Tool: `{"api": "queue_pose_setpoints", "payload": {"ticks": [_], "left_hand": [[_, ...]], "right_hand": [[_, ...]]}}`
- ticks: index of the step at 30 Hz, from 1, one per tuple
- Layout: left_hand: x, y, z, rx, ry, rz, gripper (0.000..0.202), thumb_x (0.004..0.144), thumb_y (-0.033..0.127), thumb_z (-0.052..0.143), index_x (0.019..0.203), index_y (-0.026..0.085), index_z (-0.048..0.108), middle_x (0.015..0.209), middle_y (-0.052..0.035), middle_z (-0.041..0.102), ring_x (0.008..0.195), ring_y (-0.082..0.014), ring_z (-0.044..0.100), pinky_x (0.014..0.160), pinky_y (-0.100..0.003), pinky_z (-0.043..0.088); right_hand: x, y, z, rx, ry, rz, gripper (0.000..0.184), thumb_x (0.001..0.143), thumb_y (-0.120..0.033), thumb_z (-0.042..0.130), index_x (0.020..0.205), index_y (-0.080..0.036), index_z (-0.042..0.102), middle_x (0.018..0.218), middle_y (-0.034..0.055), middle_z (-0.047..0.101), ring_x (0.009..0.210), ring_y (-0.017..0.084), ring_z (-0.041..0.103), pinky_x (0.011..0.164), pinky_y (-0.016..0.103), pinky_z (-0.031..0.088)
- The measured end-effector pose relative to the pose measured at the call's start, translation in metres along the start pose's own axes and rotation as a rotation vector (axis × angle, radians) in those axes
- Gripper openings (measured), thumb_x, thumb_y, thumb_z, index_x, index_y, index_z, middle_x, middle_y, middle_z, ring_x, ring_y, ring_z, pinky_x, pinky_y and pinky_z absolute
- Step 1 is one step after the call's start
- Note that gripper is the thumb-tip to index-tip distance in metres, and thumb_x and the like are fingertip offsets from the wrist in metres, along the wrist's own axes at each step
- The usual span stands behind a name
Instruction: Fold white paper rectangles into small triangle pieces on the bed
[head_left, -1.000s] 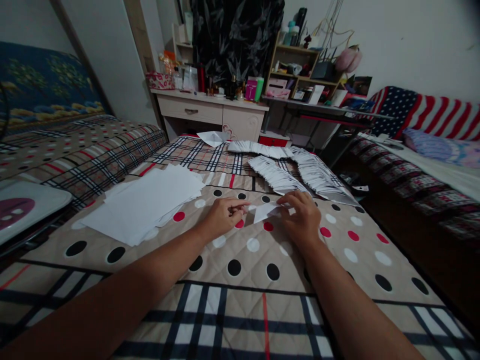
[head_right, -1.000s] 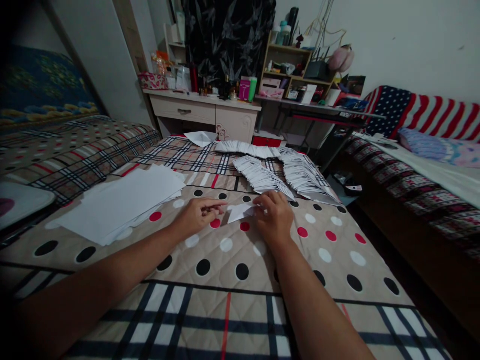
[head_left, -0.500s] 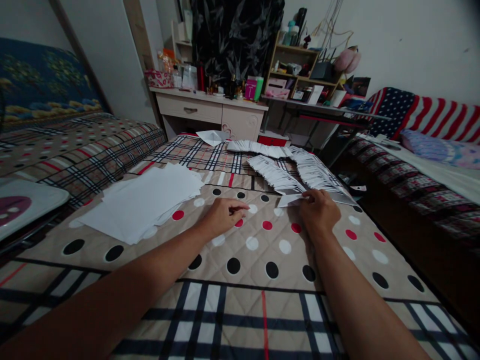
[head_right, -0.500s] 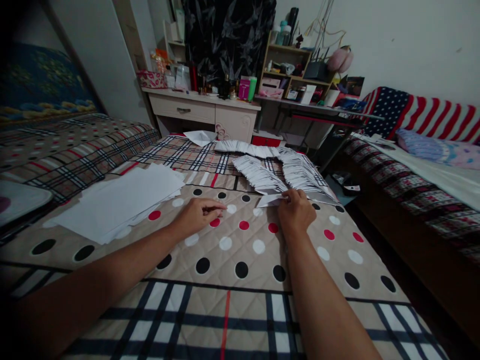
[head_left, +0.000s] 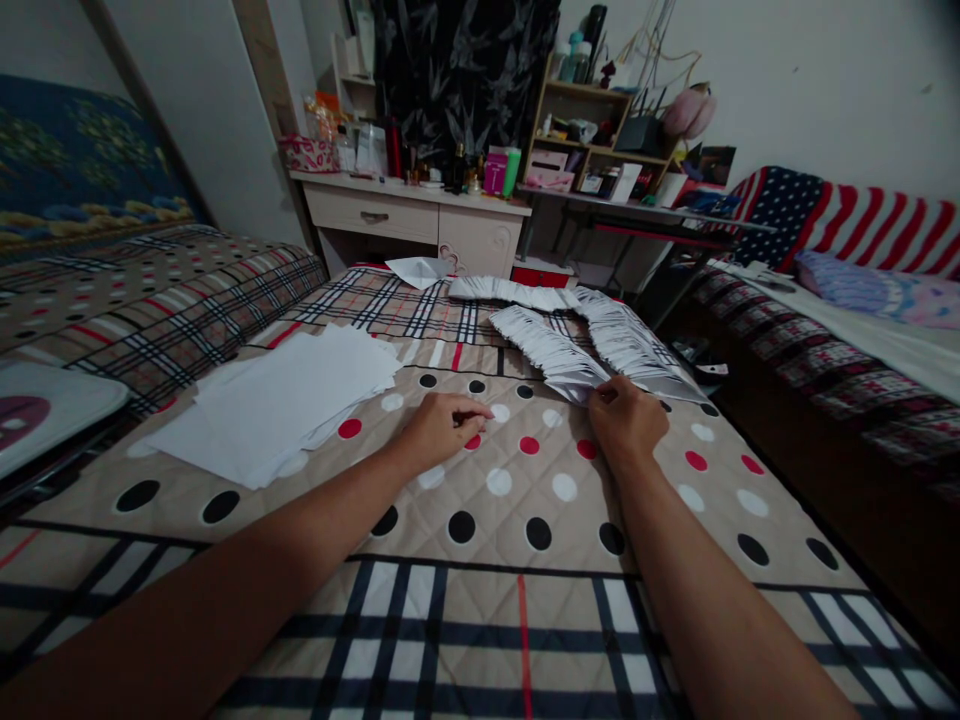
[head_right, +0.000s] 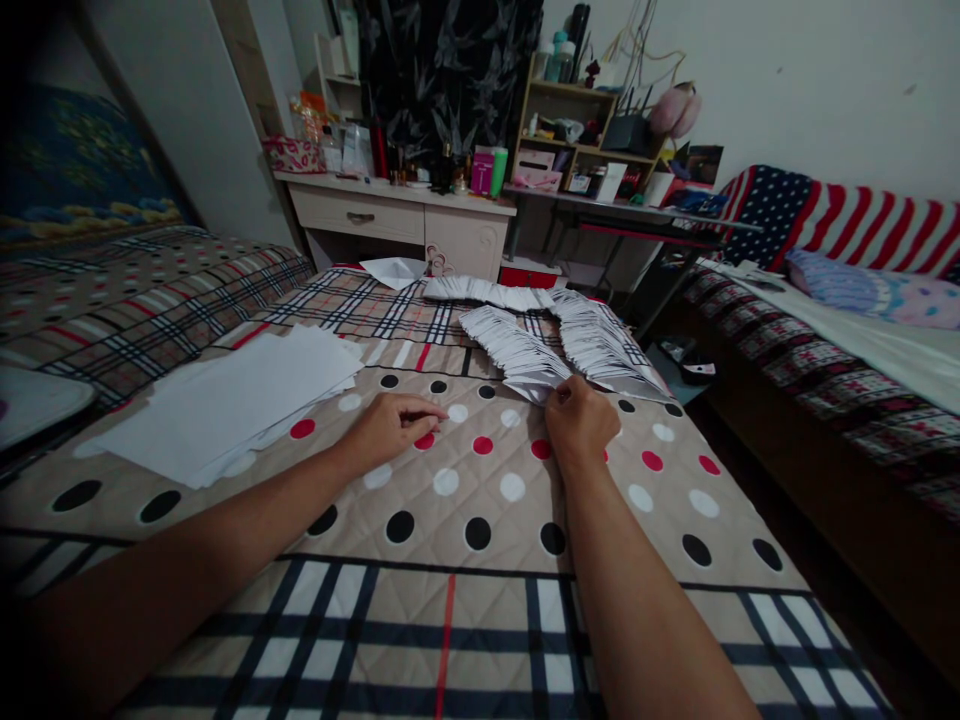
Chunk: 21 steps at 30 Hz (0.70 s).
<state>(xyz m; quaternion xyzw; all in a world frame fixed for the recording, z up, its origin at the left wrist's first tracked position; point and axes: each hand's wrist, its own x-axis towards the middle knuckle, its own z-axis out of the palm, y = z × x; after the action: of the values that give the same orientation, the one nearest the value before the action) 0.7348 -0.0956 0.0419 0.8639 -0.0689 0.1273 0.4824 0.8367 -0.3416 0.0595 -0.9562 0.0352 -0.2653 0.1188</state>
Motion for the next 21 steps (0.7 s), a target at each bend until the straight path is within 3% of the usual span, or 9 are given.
{"api": "queue_pose_setpoints", "payload": {"ticks": [6, 12, 17, 21], "left_hand": [[0.000, -0.002, 0.001, 0.007, 0.003, -0.017, 0.022, 0.080, 0.016, 0.059, 0.094, 0.017, 0.076, 0.094, -0.0047, 0.076, 0.076, -0.0130, 0.070, 0.068, -0.022, 0.055], [0.001, -0.003, 0.001, 0.021, -0.011, -0.003, 0.023, 0.080, 0.017, 0.058, 0.094, 0.018, 0.077, 0.095, -0.0051, 0.075, 0.080, -0.0148, 0.070, 0.069, -0.023, 0.055], [0.001, -0.005, 0.001, 0.009, -0.018, -0.001, 0.023, 0.082, 0.019, 0.057, 0.094, 0.019, 0.076, 0.094, -0.0047, 0.075, 0.081, -0.0148, 0.070, 0.071, -0.024, 0.055], [0.001, -0.008, 0.001, 0.024, -0.021, 0.015, 0.023, 0.082, 0.020, 0.057, 0.095, 0.020, 0.076, 0.096, -0.0046, 0.075, 0.084, -0.0153, 0.070, 0.072, -0.024, 0.056]], "right_hand": [[-0.001, -0.001, 0.003, 0.105, 0.050, 0.028, 0.023, 0.082, -0.029, 0.056, 0.100, -0.019, 0.066, 0.079, 0.0066, 0.070, 0.071, 0.023, 0.060, 0.058, 0.030, 0.025], [-0.014, -0.008, 0.002, 0.145, 0.007, -0.128, 0.019, 0.081, -0.024, 0.054, 0.092, -0.019, 0.068, 0.087, 0.0065, 0.069, 0.079, 0.023, 0.060, 0.060, 0.031, 0.031], [-0.019, -0.009, 0.004, 0.105, 0.006, -0.276, 0.028, 0.083, -0.023, 0.052, 0.102, -0.017, 0.072, 0.101, 0.0104, 0.066, 0.101, 0.028, 0.056, 0.074, 0.034, 0.043], [-0.020, -0.012, 0.006, 0.098, -0.007, -0.344, 0.033, 0.085, -0.026, 0.052, 0.108, -0.012, 0.070, 0.116, 0.0142, 0.063, 0.111, 0.030, 0.052, 0.092, 0.039, 0.043]]}}
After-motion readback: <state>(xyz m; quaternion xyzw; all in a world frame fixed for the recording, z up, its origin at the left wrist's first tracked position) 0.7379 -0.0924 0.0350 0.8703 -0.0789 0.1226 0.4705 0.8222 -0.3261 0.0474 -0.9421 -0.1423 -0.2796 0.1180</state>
